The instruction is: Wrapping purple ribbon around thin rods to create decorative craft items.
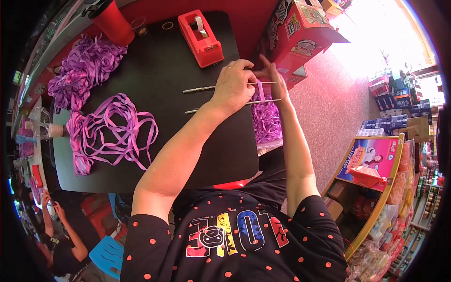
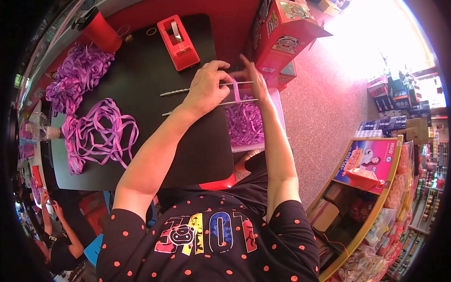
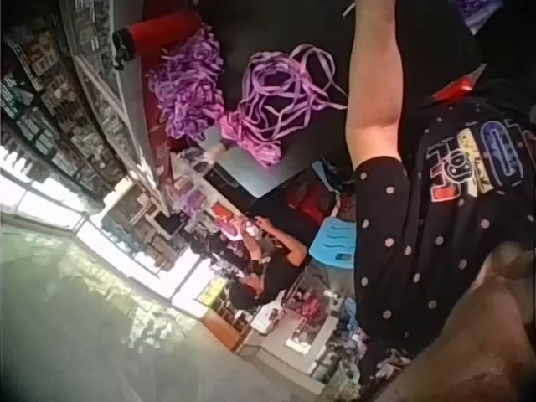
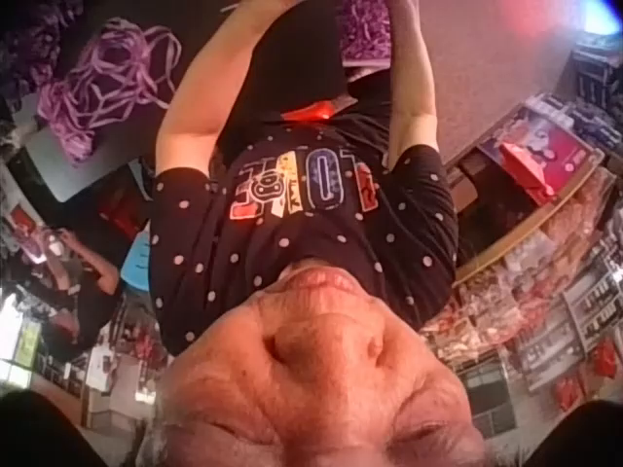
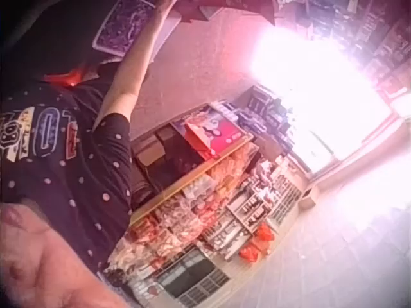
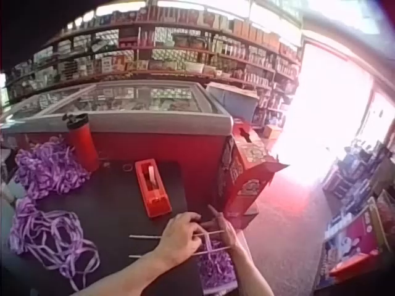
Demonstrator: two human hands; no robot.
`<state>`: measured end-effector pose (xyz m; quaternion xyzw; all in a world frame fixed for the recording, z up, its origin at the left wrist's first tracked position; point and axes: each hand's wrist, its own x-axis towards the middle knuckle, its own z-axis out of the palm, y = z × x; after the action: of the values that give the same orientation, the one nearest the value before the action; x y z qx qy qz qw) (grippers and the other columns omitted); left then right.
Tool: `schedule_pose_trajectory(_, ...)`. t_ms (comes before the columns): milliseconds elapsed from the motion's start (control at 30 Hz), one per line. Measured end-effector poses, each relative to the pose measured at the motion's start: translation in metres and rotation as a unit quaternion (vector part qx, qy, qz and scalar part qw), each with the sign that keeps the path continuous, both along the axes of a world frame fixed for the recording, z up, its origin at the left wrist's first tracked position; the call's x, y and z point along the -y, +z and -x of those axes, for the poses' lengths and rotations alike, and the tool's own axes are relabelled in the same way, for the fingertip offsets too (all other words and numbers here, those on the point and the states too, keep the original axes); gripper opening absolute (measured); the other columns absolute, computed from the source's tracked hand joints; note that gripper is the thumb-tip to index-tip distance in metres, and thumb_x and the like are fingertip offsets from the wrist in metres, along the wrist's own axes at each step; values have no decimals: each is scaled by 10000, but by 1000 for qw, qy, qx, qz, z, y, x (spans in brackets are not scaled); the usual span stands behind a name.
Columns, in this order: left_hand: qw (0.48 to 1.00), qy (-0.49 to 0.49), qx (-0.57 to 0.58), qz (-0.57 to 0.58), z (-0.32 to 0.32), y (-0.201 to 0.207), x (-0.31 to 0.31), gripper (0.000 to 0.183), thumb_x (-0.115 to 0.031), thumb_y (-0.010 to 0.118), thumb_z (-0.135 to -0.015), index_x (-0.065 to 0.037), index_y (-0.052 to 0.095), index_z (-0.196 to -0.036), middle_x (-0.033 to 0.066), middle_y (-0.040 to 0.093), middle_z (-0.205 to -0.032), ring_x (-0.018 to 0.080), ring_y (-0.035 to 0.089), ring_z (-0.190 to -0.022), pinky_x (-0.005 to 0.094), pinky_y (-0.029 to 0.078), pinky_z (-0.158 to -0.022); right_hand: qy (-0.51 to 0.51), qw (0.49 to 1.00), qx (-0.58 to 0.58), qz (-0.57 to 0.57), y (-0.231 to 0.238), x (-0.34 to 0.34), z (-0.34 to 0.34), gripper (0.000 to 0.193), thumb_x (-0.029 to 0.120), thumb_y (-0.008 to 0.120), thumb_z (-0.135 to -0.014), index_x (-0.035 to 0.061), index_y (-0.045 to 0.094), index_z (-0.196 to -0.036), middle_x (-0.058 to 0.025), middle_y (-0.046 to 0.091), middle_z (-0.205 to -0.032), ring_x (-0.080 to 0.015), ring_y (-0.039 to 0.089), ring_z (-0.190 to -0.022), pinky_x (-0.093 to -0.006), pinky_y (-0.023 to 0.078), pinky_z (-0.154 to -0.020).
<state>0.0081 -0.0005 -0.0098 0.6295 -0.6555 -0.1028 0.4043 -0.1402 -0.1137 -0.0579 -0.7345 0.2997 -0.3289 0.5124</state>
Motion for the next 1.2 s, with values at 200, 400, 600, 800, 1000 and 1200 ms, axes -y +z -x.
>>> schedule_pose_trajectory(200,1000,9,-2,3,0,-1,-1,110,-47,651,-665,-51,705,-761,83,599,-1122,258,538,-1065,381,416,-931,-39,995,59,-65,-18,-86,47,497,366,291,-1018,20,446,-1339,-107,627,-1101,-191,552,-1082,-329,393,-938)
schedule_pose_trajectory(400,1000,1,16,16,-4,0,-1,136,-62,655,-669,-44,688,-800,89,596,-1117,272,538,-1062,379,422,-928,-91,996,2,-10,35,-143,44,391,282,342,-1014,7,578,-1162,-45,631,-1045,-98,513,-952,-248,385,-860)
schedule_pose_trajectory(600,996,21,-80,39,-1,17,-10,278,-46,577,-771,-7,601,-1045,118,591,-1088,250,579,-1003,333,466,-871,-95,995,6,-32,55,-142,39,379,287,357,-1012,-4,586,-1096,-72,633,-1023,-162,563,-1006,-300,403,-913)
schedule_pose_trajectory(800,728,-32,-644,-234,55,48,-68,201,-5,470,-846,-30,561,-1024,83,616,-980,192,615,-892,339,508,-785,-98,994,11,-50,54,-126,43,370,312,364,-1000,29,588,-1084,-98,624,-982,-178,575,-926,-314,433,-854)
schedule_pose_trajectory(1000,526,-54,-785,-322,95,10,-73,329,-304,421,-955,-22,552,-1060,122,583,-1089,250,570,-1013,396,459,-890,-133,981,-13,-139,67,-127,35,362,341,399,-993,54,574,-1128,-76,631,-963,-134,567,-864,-273,444,-784)
schedule_pose_trajectory(1200,488,-32,-861,-142,102,-3,-51,577,-555,267,-968,-27,493,-1026,133,400,-1318,270,206,-1363,471,224,-1087,-119,983,5,-142,56,-118,37,372,357,416,-996,51,547,-1163,-91,669,-937,-118,573,-803,-271,447,-759)
